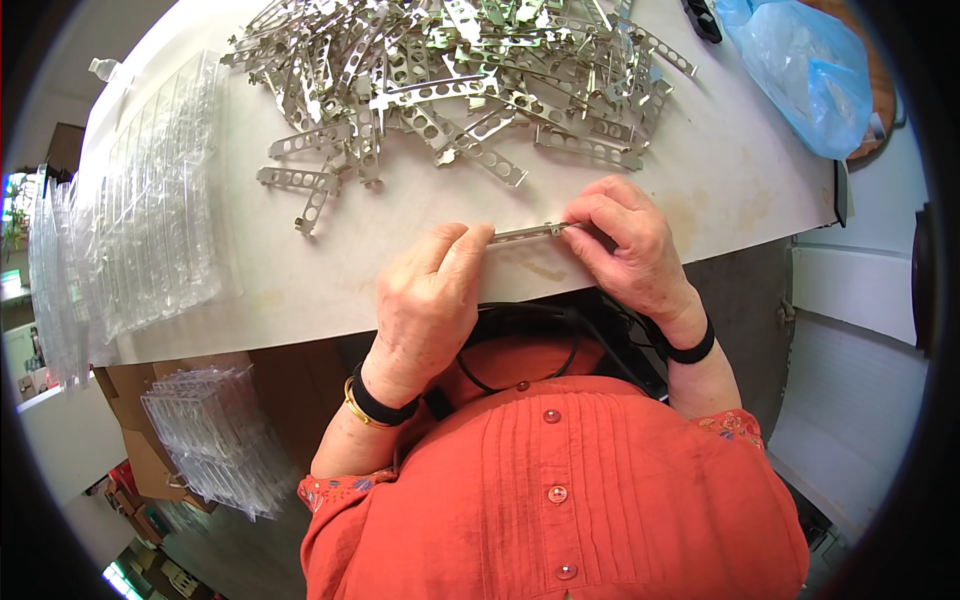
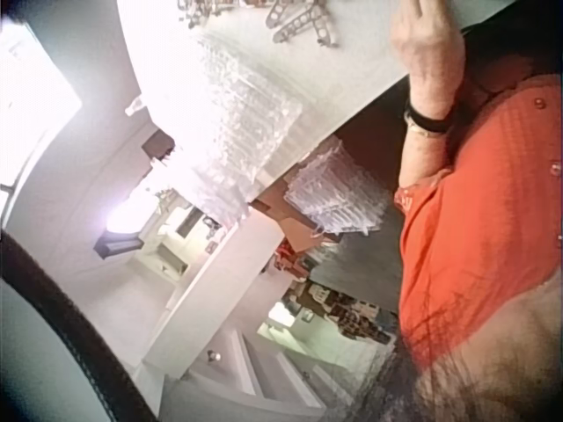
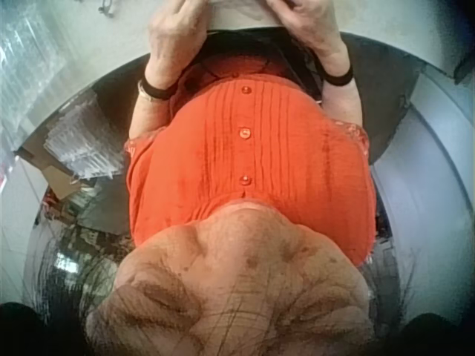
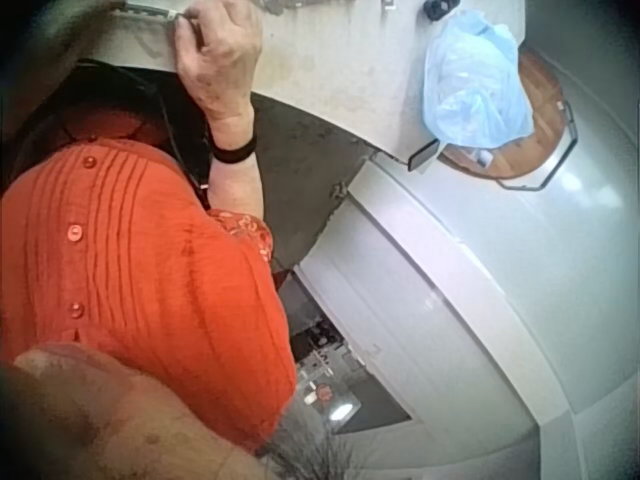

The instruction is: Inspecting small metal brackets and placing them into a plastic bag at a packaging station.

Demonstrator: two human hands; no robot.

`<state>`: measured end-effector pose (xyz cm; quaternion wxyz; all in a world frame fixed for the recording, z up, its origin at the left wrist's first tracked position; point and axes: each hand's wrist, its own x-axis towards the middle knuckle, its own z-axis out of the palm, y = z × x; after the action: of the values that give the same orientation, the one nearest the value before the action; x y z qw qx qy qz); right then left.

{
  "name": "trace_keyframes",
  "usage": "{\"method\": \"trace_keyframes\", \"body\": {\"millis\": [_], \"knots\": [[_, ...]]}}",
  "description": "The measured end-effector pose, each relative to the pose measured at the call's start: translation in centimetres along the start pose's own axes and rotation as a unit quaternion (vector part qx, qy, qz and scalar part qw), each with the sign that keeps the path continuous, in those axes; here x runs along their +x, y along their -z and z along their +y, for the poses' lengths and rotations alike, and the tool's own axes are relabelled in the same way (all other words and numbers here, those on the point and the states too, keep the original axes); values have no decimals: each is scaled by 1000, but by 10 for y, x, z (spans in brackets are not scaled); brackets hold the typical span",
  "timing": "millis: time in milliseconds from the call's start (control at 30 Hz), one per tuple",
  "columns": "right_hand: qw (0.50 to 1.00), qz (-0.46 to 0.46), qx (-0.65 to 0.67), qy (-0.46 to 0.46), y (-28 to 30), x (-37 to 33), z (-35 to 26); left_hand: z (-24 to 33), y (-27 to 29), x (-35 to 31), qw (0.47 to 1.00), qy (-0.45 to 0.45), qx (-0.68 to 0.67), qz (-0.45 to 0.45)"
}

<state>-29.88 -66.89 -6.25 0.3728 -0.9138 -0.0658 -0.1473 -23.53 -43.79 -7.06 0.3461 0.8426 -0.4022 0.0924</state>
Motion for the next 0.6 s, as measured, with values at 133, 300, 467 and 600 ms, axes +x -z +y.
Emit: {"method": "trace_keyframes", "body": {"millis": [133, 300, 467, 600], "knots": [[1000, -1, 0, -2, -1, 0, 0, 3, -3, -3, 999, 33, -9, -2], [1000, 1, 2, -1, -2, -1, 0, 10, -7, -3, 999, 42, 14, -8], [1000, 3, 1, 3, -2, -2, 0, 16, -10, -2, 999, 39, 29, 6], [1000, 6, -2, 7, -2, -2, 0, 17, -10, 1, 999, 30, 32, -2]]}}
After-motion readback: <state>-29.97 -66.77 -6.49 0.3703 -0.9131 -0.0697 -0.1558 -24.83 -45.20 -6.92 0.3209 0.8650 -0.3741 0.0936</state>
